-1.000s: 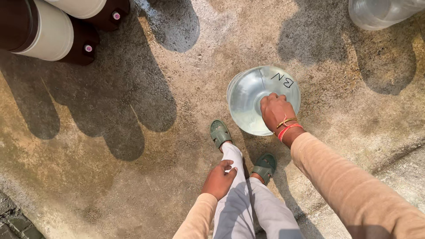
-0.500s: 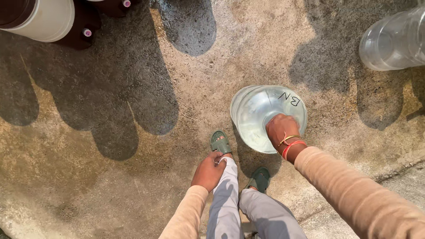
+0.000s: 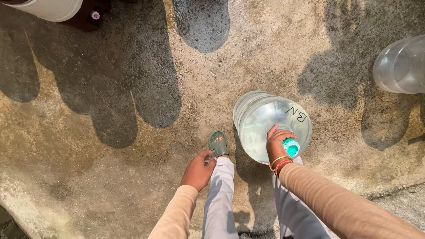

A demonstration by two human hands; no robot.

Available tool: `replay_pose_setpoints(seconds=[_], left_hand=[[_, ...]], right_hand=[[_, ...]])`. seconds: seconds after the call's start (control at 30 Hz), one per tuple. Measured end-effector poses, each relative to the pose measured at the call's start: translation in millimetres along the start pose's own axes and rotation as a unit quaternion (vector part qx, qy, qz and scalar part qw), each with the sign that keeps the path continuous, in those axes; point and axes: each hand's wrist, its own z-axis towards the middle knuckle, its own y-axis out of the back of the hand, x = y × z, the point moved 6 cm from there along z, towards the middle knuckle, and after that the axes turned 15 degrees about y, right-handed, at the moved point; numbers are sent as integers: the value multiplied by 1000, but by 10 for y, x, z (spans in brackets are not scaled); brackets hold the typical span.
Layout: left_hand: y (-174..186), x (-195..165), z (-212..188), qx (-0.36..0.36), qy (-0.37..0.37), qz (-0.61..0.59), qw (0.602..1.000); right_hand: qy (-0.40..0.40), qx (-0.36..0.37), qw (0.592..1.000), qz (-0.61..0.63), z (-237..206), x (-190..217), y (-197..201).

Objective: The person rolls a large water jug across a concrete floor, fits a green cap onto its mouth, and rolls it out through a doorway to an outdoor area with many jugs. They attach a blue carry handle to the capped jug, lift a second filled jug, and place it on the floorboard of a Honda scooter.

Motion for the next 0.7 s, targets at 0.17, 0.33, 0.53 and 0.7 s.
replay_pose_setpoints(seconds=[0.17,0.33,0.53,0.7], left_hand=[[-190,-197,42,-23,35,-7,999],[-744,-665,-59,-21,33,2,999],[-1402,-1400,-214,24,44,8,999],[-1573,-1892,-258,26,12,39,999]], right_hand=[[51,48,992,109,121,81,-158],[62,15,995,79,121,83,-317],[46,-10,971,233,71,-220,-756],[64,-2,887,457,105,-654,-1553]])
